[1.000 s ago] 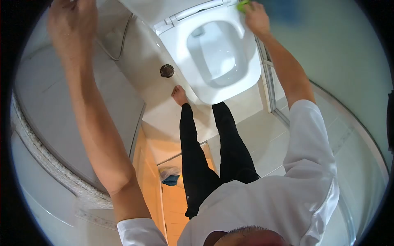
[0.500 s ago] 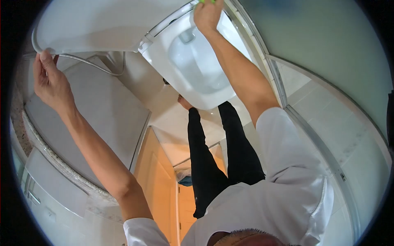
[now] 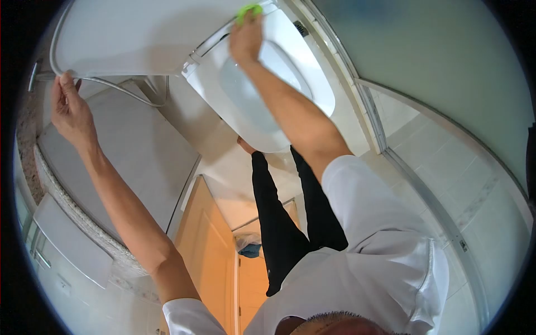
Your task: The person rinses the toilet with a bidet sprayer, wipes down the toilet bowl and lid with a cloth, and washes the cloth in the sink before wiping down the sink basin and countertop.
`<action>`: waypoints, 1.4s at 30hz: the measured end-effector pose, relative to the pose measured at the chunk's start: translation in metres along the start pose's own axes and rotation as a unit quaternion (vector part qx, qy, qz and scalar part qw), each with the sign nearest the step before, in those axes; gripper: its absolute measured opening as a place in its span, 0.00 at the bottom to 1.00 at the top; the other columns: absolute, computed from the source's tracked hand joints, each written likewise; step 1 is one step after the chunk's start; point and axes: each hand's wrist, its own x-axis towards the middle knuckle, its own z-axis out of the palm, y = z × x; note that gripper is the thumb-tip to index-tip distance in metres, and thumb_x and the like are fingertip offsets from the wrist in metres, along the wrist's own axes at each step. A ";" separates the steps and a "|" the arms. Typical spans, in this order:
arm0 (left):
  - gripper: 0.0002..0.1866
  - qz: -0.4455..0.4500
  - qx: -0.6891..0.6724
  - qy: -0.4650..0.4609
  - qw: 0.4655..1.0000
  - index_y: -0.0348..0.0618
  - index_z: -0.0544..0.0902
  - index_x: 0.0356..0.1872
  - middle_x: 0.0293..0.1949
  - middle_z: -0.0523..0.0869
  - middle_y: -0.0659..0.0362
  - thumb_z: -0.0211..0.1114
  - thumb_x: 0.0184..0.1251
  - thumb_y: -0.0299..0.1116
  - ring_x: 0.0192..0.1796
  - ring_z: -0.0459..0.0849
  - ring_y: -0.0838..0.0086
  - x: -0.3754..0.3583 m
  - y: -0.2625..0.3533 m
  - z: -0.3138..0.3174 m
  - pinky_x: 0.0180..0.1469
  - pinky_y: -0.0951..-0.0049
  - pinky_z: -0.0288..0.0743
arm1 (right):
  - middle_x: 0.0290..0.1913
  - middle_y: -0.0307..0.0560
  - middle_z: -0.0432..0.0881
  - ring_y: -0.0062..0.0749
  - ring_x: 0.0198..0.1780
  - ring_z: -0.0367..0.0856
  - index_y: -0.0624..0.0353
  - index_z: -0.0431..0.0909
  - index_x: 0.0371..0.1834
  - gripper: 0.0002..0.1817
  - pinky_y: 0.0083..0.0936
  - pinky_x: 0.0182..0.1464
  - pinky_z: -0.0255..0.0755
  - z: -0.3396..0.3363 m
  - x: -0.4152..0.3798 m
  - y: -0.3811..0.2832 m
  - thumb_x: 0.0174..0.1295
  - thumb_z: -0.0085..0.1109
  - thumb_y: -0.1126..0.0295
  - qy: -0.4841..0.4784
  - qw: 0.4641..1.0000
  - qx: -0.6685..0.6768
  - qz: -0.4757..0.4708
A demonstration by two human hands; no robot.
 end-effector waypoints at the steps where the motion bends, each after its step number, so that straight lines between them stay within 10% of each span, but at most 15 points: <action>1: 0.22 0.000 0.001 -0.005 1.000 0.32 0.87 0.56 0.47 0.90 0.52 0.63 0.81 0.45 0.50 0.89 0.72 -0.001 0.002 0.004 0.57 0.67 0.88 | 0.60 0.63 0.76 0.63 0.57 0.80 0.65 0.80 0.60 0.19 0.51 0.57 0.78 0.018 -0.022 -0.001 0.68 0.57 0.69 -0.005 0.999 0.042 -0.005; 5: 0.19 0.022 0.080 0.042 0.996 0.34 0.87 0.53 0.39 0.88 0.55 0.63 0.81 0.43 0.46 0.88 0.75 -0.010 0.017 0.003 0.51 0.69 0.86 | 0.54 0.56 0.84 0.55 0.51 0.83 0.56 0.87 0.51 0.14 0.48 0.55 0.78 -0.031 -0.115 -0.041 0.64 0.58 0.73 -0.353 0.928 0.084 -0.080; 8: 0.18 -0.042 0.108 -0.026 0.993 0.37 0.86 0.44 0.32 0.82 0.57 0.59 0.84 0.43 0.40 0.85 0.75 -0.035 0.051 -0.012 0.44 0.67 0.81 | 0.46 0.52 0.87 0.45 0.45 0.86 0.58 0.86 0.50 0.13 0.39 0.52 0.80 -0.084 -0.139 -0.021 0.65 0.56 0.75 -0.297 0.944 0.144 0.021; 9: 0.21 -0.077 0.058 -0.020 0.995 0.37 0.86 0.48 0.34 0.82 0.57 0.56 0.84 0.46 0.39 0.84 0.74 -0.053 0.064 -0.012 0.46 0.69 0.80 | 0.48 0.48 0.87 0.38 0.51 0.86 0.62 0.82 0.57 0.17 0.37 0.54 0.82 -0.112 -0.145 -0.009 0.67 0.53 0.75 -0.312 0.811 0.397 0.295; 12: 0.27 -0.222 -0.172 0.026 0.959 0.38 0.85 0.55 0.43 0.85 0.55 0.48 0.86 0.52 0.44 0.84 0.69 -0.116 0.110 -0.011 0.51 0.68 0.80 | 0.61 0.48 0.81 0.41 0.60 0.84 0.56 0.72 0.70 0.30 0.49 0.55 0.83 -0.246 -0.095 0.017 0.63 0.57 0.61 -0.261 0.752 0.412 0.443; 15: 0.30 -0.300 -0.255 0.040 0.918 0.37 0.83 0.58 0.51 0.86 0.53 0.44 0.86 0.55 0.53 0.85 0.64 -0.183 0.145 -0.016 0.56 0.63 0.81 | 0.63 0.49 0.82 0.40 0.60 0.84 0.55 0.73 0.71 0.28 0.44 0.63 0.77 -0.369 -0.031 0.038 0.78 0.44 0.49 -0.237 0.814 0.393 0.356; 20: 0.15 -0.460 -0.316 0.068 0.827 0.44 0.78 0.60 0.57 0.83 0.56 0.54 0.84 0.41 0.58 0.83 0.72 -0.247 0.213 -0.011 0.59 0.65 0.80 | 0.64 0.48 0.80 0.37 0.65 0.79 0.58 0.73 0.70 0.22 0.38 0.66 0.76 -0.479 0.096 -0.012 0.80 0.48 0.59 -0.128 0.909 0.305 0.253; 27: 0.19 -0.580 -0.388 0.070 0.713 0.41 0.70 0.68 0.39 0.82 0.64 0.58 0.82 0.31 0.41 0.82 0.81 -0.303 0.209 -0.007 0.43 0.76 0.81 | 0.53 0.44 0.87 0.25 0.53 0.83 0.64 0.81 0.66 0.21 0.24 0.56 0.75 -0.322 0.184 -0.118 0.76 0.55 0.64 -0.348 0.923 0.067 0.147; 31: 0.22 -0.602 -0.389 -0.029 0.697 0.41 0.70 0.70 0.42 0.84 0.63 0.61 0.80 0.31 0.39 0.83 0.80 -0.335 0.192 -0.006 0.44 0.73 0.81 | 0.49 0.45 0.87 0.31 0.47 0.83 0.66 0.84 0.56 0.18 0.34 0.47 0.77 -0.143 0.205 -0.052 0.74 0.54 0.63 -0.464 0.871 0.055 0.155; 39: 0.22 -0.590 -0.435 -0.044 0.679 0.40 0.67 0.69 0.42 0.84 0.61 0.61 0.80 0.29 0.40 0.83 0.79 -0.373 0.173 0.011 0.45 0.74 0.82 | 0.57 0.55 0.85 0.51 0.59 0.81 0.58 0.85 0.58 0.26 0.42 0.58 0.73 0.051 0.070 -0.045 0.66 0.54 0.52 -0.261 0.868 -0.422 -0.031; 42: 0.22 -0.571 -0.464 -0.033 0.676 0.37 0.67 0.68 0.39 0.82 0.61 0.62 0.80 0.27 0.38 0.83 0.80 -0.376 0.171 0.011 0.42 0.77 0.82 | 0.55 0.50 0.84 0.46 0.58 0.79 0.54 0.86 0.56 0.21 0.38 0.60 0.69 0.081 0.000 -0.069 0.67 0.57 0.55 -0.297 0.785 -0.517 -0.171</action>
